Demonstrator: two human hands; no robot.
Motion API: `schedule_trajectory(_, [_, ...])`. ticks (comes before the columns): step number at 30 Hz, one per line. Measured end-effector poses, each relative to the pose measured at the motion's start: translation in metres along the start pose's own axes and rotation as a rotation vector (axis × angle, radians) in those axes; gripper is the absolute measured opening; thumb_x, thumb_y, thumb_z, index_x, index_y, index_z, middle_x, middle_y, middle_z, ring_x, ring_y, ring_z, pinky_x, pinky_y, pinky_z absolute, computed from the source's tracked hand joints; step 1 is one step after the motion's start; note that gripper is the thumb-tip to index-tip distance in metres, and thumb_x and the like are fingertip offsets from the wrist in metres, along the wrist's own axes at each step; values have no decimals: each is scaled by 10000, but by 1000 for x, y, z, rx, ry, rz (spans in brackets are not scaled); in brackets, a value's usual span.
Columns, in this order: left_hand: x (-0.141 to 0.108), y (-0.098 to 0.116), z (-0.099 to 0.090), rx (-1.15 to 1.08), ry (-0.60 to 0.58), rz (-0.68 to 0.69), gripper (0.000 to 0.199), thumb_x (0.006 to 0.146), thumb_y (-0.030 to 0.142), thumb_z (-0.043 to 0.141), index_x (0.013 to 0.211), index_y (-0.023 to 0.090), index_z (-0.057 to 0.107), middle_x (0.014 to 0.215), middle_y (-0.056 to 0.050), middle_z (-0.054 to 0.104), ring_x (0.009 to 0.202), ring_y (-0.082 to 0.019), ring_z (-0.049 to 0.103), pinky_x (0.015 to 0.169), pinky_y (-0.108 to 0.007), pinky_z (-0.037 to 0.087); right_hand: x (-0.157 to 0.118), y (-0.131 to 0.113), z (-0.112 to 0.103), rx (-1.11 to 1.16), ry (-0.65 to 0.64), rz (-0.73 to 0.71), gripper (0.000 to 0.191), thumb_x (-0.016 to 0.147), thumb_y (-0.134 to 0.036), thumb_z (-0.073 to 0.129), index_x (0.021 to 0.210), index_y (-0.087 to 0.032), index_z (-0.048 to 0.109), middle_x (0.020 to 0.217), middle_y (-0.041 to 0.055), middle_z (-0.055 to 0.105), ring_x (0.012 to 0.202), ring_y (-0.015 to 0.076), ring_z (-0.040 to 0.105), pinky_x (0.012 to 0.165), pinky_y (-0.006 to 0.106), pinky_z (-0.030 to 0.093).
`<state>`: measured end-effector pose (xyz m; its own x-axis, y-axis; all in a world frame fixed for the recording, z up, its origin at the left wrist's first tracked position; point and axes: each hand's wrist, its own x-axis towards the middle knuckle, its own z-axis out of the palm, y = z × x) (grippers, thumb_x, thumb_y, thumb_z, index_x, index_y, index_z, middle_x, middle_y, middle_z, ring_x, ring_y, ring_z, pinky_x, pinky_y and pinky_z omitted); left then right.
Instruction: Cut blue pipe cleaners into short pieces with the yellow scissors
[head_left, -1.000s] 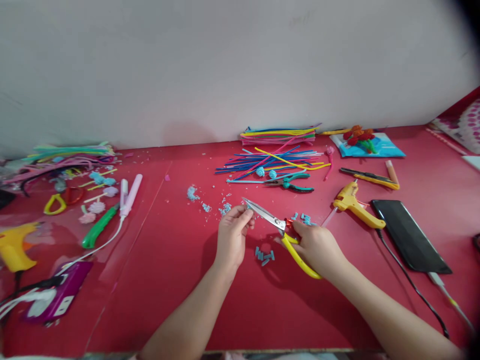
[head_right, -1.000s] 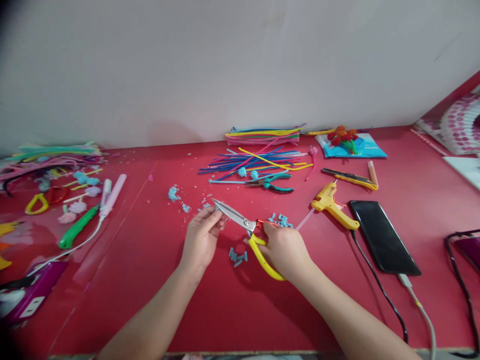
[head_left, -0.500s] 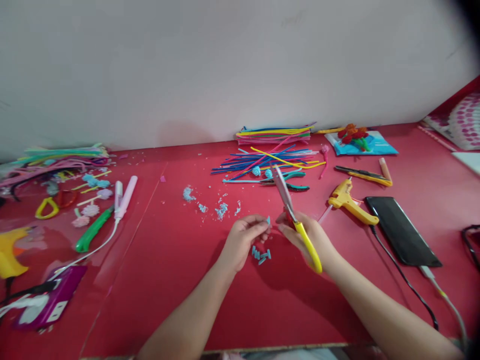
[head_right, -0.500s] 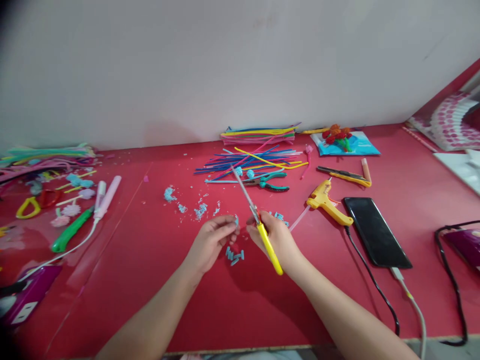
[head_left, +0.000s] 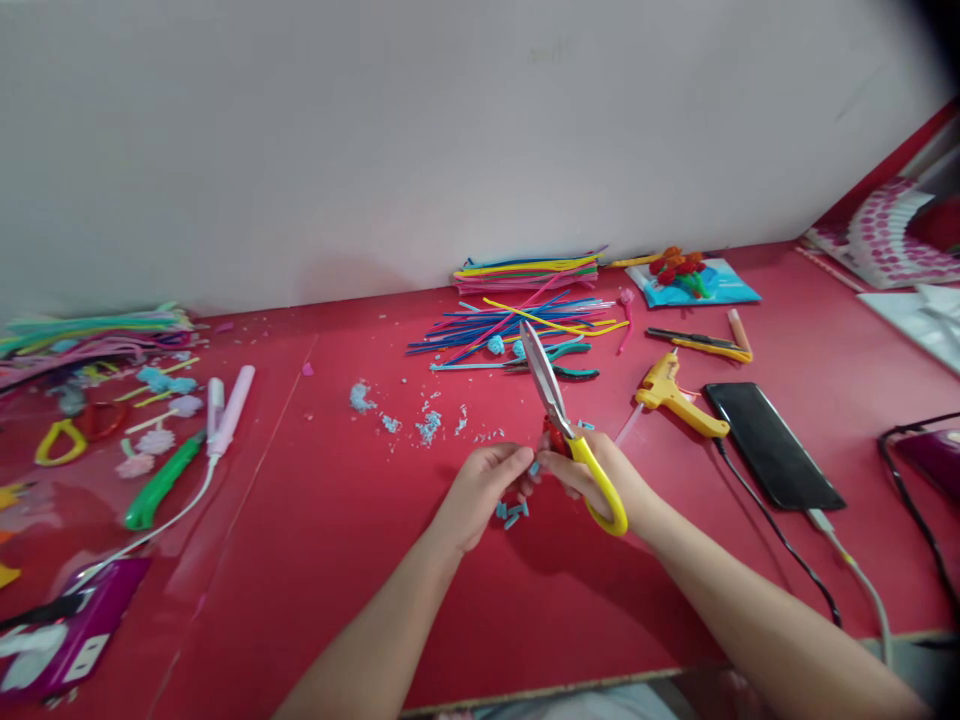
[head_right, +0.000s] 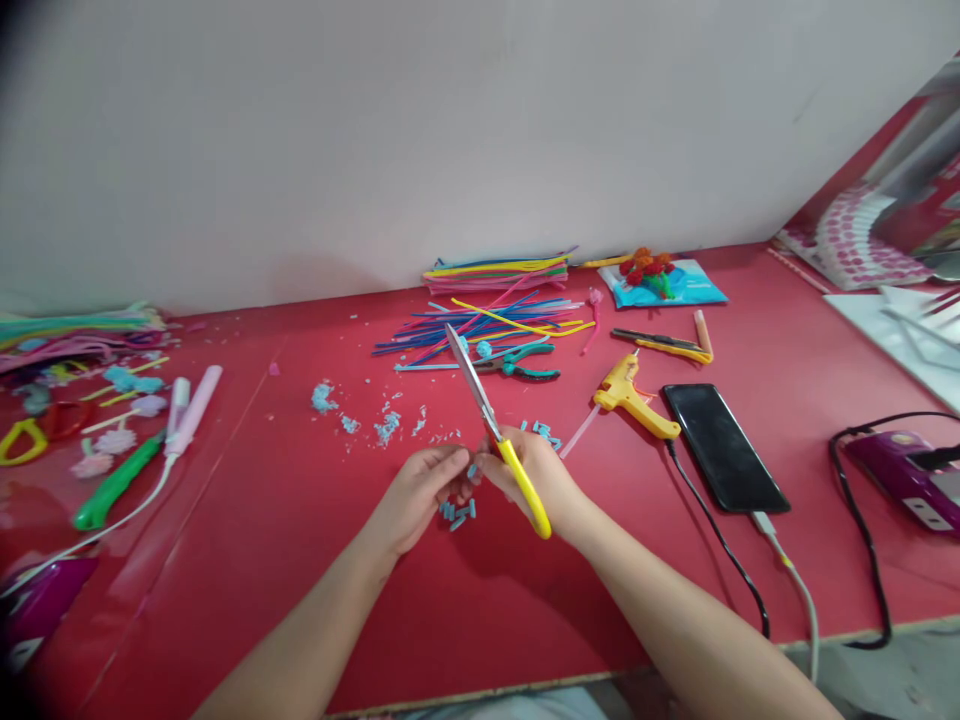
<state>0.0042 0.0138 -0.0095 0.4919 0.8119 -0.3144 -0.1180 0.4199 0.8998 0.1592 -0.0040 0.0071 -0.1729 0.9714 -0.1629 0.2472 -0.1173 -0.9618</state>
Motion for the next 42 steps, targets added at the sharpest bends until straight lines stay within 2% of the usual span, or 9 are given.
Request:
schedule_trajectory(5, [-2,3,2,72,-22,-23,171,745,293,514,691,135,554,612,-2,502,495,-65,426,481,-193,342,-1,-4,-1,-10,54,-21,125,730,-302,484,683,-189,460,505,-68,435,444,69,404,471,194,345])
schedule_trajectory(11, [2,6,-12,405,203,119,331,768,374,461,511,165,446,478,40,369,465,-85,341,467,-210,276,1,-2,-14,-30,104,18,212,771,-376,399,675,-190,430,447,-62,395,414,82,396,470,213,354])
schedule_trajectory(14, [3,6,-16,541,304,201,202,707,343,554,604,172,523,548,40,449,522,-96,392,519,-213,309,1,-2,-15,-56,87,35,219,766,-385,394,691,-185,443,432,-63,390,401,80,393,456,207,353])
schedule_trajectory(21, [4,3,-14,515,283,249,167,741,301,502,661,168,563,644,15,513,604,-113,462,580,-219,352,0,-2,-15,-248,103,75,205,743,-367,411,726,-179,491,493,-57,415,443,73,405,437,181,323])
schedule_trajectory(25, [8,2,-19,467,341,262,201,684,228,566,881,192,566,787,4,558,596,-93,465,586,-210,364,5,9,-29,-458,165,133,210,709,-354,445,667,-164,522,509,-32,455,452,75,391,428,189,262])
schedule_trajectory(32, [10,3,-29,620,345,265,197,753,343,491,704,173,579,631,4,518,601,-128,480,584,-232,374,14,24,-50,-748,233,188,239,718,-358,453,648,-158,563,581,55,566,496,111,457,457,223,233])
schedule_trajectory(36, [11,-1,-27,710,360,329,100,726,260,534,790,192,568,809,-23,541,750,-157,510,716,-280,396,15,24,-53,-815,271,194,246,731,-375,431,695,-172,565,572,46,560,472,115,450,451,228,221])
schedule_trajectory(39, [10,-2,-21,920,331,442,357,707,230,565,1055,231,486,1079,-66,490,1000,-205,470,870,-355,358,14,21,-52,-831,280,176,255,730,-395,423,687,-181,556,550,25,537,456,109,424,440,226,211])
schedule_trajectory(42, [8,2,-17,1124,282,492,532,716,296,570,1202,249,358,1279,-95,345,1209,-241,295,982,-408,254,12,18,-51,-839,285,148,248,724,-394,425,663,-182,540,541,13,515,452,101,396,438,223,207])
